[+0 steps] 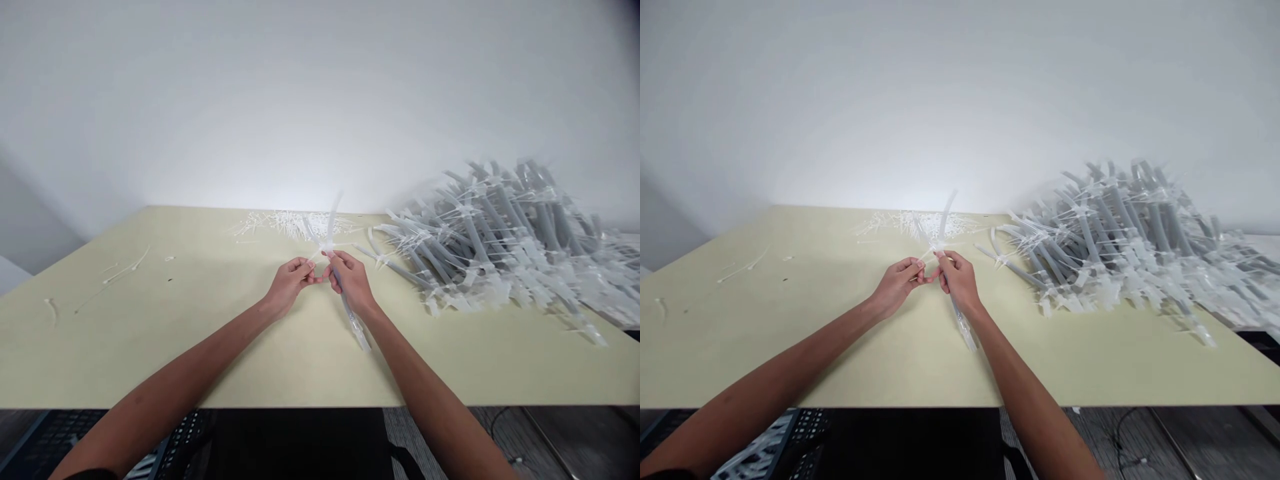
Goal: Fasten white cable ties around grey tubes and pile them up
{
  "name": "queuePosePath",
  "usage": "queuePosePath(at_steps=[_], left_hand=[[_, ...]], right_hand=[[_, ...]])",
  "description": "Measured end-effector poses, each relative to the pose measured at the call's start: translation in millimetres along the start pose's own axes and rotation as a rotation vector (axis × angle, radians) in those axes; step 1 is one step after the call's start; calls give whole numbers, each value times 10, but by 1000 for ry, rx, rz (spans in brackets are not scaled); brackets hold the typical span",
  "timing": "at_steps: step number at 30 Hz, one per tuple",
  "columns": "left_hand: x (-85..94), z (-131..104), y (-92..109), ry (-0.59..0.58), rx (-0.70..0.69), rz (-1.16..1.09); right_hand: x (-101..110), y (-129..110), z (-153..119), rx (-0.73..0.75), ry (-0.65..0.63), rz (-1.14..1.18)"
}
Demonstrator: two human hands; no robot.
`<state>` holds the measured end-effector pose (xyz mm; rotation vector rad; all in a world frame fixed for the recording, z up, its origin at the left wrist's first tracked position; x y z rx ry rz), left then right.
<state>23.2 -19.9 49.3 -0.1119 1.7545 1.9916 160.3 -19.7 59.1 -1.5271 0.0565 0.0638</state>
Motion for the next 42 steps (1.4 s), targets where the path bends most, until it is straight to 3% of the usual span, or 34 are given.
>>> queuePosePath(at_steps=[4,8,17,20,23,30,32,38,42], left_hand=[[-29,-11,-26,-90,82,-96],[-72,-19,-24,-170,90,-116],[-31,-1,-31,-135,12,40],[-45,-15,-21,-147,-3,56],[-74,-42,-14,-120,-17,92],[-115,-105,29,-57,-38,327],[-124,-114,78,-59,-62,348],[-153,-142,167,-154,-71,258],[-157,-142,89,-155,-54,194]], right_hand=[[-48,6,-22,-94,-128,204],[-97,56,-20,-130,-167,350],[-172,-5,-63,-165,-340,406],[-150,-14,-64,-175,-315,357],[-92,42,-35,-157,-188,259],[-79,136,-12,-79,-46,57],[-86,94,-24,-93,-69,76],[-65,-100,-64,-208,-312,228],[-43,-117,-64,-159,-267,229]])
Point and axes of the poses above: each hand's wrist, its own z-axis towards the middle knuckle, its own x-axis out of the back of the hand, y = z × x, the point moved 3 cm from there along z, towards the middle knuckle, and after that the axes turned 6 degrees about -x, right-handed, at the moved point
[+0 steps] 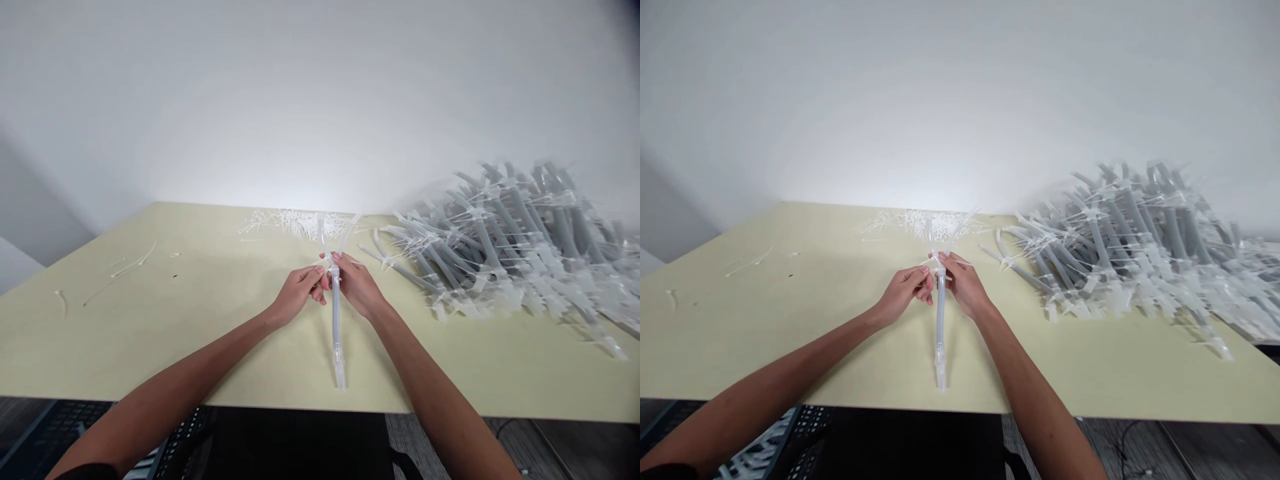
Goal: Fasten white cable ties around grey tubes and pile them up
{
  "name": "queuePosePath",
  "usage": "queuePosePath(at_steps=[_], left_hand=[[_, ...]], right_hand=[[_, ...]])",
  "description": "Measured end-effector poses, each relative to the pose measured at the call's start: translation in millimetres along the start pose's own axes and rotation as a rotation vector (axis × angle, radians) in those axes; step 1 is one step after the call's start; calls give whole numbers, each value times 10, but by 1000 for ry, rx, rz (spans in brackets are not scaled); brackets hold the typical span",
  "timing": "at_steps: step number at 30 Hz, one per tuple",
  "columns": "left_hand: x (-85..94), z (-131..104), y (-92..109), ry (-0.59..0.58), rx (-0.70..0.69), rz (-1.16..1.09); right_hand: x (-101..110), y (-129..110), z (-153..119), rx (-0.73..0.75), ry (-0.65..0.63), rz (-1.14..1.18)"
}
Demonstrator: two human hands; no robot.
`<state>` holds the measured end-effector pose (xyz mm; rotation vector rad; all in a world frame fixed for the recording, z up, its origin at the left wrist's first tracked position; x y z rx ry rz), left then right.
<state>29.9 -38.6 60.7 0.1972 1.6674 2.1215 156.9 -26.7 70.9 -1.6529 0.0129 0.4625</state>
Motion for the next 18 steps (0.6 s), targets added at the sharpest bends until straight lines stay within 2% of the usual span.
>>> queuePosePath(at_steps=[4,7,18], left_hand=[[-32,27,-92,-4,31,-18],[-26,45,-107,34,32,-44],[-25,38,-38,32,37,-128]], right_hand=[[-39,69,23,67,66,12],[-81,102,29,88,110,-1],[-90,121,25,49,77,75]])
Point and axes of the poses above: each hand's wrist, its own z-axis towards the middle knuckle, its own x-axis out of the back of the hand, y = z × x, the point moved 3 cm from there along z, towards the middle knuckle, and after that the axes turned 6 degrees about -x, right-handed, at the moved point
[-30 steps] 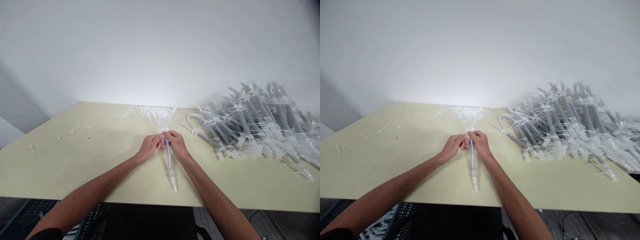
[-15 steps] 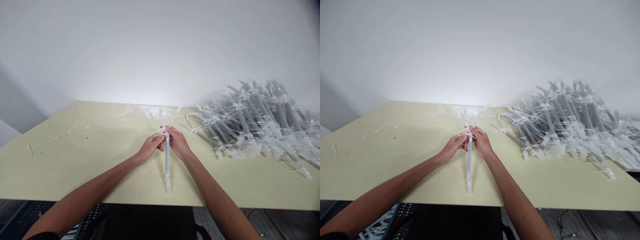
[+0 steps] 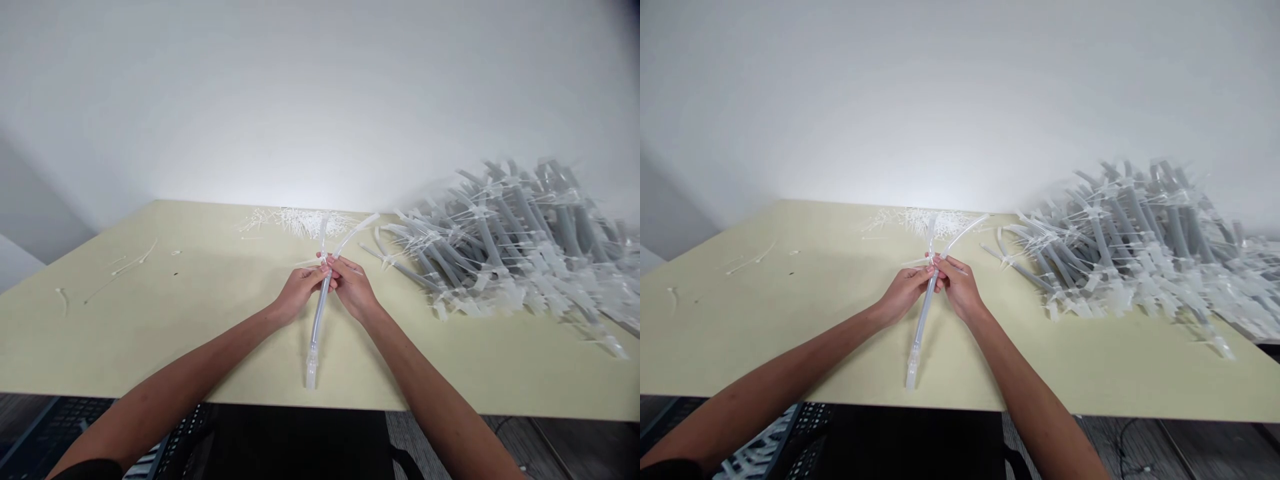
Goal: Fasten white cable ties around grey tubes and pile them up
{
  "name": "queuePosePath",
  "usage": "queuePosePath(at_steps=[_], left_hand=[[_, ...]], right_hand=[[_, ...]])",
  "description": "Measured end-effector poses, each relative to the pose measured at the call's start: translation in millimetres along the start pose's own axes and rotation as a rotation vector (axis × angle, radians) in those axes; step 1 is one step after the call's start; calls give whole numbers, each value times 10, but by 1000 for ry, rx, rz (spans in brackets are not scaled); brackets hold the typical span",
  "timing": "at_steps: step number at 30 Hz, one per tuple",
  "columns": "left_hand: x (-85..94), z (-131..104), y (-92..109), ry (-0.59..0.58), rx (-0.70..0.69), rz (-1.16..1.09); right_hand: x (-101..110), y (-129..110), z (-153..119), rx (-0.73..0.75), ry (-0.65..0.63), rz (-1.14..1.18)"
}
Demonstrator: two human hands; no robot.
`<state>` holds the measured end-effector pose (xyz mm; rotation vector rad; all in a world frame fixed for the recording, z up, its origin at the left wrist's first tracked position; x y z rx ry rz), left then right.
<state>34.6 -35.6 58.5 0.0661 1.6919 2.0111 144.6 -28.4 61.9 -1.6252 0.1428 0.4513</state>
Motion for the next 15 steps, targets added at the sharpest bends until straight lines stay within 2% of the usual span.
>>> queuePosePath(at_steps=[4,10,15], left_hand=[[55,13,15,26,-7,111],[153,49,6,102,-61,232],[167,10,28,146,-120,555]], right_hand=[[-6,-67,-26,64,46,-61],[-13,-99,-37,65,6,-109],[37,-31,6,37,14,-66]])
Point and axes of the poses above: each hand's wrist, its own z-axis towards the middle knuckle, its own x-axis out of the back of the hand, y = z × x, the point moved 3 cm from there along z, towards the middle knuckle, and after that the axes turned 6 degrees about -x, right-handed, at the moved point
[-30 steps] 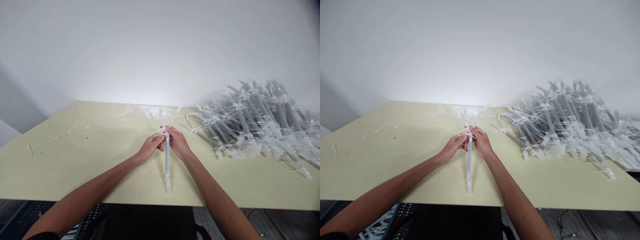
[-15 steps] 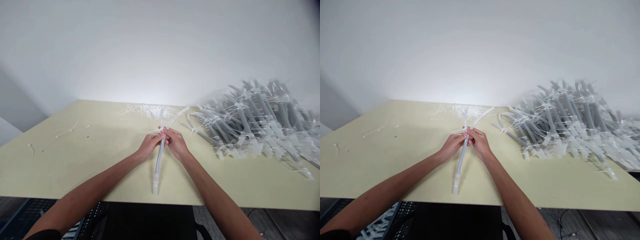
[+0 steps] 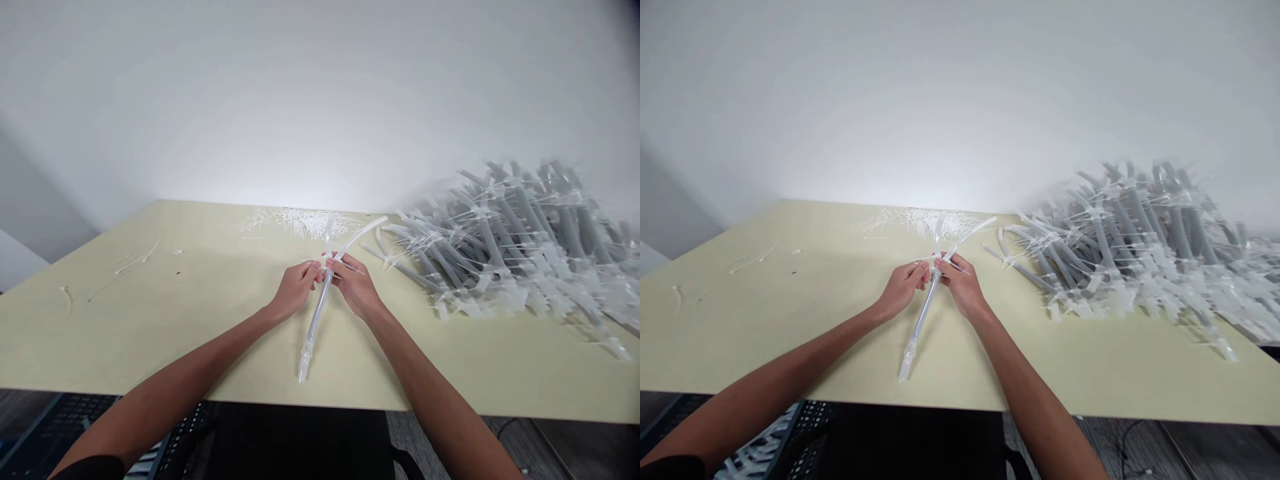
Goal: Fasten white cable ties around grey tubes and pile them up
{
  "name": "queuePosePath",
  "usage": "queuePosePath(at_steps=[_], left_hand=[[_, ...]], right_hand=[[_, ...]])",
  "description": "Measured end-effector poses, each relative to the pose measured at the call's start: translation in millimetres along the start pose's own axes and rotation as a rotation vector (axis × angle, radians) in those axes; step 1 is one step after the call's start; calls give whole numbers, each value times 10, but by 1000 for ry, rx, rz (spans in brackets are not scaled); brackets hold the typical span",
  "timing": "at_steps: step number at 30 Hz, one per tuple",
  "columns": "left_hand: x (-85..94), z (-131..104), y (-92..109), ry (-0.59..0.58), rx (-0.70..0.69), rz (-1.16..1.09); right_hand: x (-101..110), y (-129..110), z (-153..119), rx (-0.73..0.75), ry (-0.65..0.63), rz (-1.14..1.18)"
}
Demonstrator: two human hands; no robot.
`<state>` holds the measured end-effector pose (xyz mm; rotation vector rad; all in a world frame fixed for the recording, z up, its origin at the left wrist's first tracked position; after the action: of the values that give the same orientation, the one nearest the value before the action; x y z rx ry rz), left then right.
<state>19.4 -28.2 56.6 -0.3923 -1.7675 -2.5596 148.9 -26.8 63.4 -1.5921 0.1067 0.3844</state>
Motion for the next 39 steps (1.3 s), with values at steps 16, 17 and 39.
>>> queuePosePath(at_steps=[16,17,39], left_hand=[[-6,-28,51,15,-7,124],[-14,-25,34,3,29,74],[28,52,-198,265,221,-541]], right_hand=[[-16,45,-9,51,42,-5],[-23,41,-12,43,32,20],[-83,226,-30,-154,-190,-196]])
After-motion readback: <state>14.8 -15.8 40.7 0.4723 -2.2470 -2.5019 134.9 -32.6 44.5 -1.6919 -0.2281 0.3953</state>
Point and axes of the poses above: each hand's wrist, its own z-axis towards the middle knuckle, its own x-axis out of the back of the hand, y = z × x, the point moved 3 cm from there along z, towards the middle knuckle, and after that the axes turned 6 degrees about -x, right-handed, at the moved point
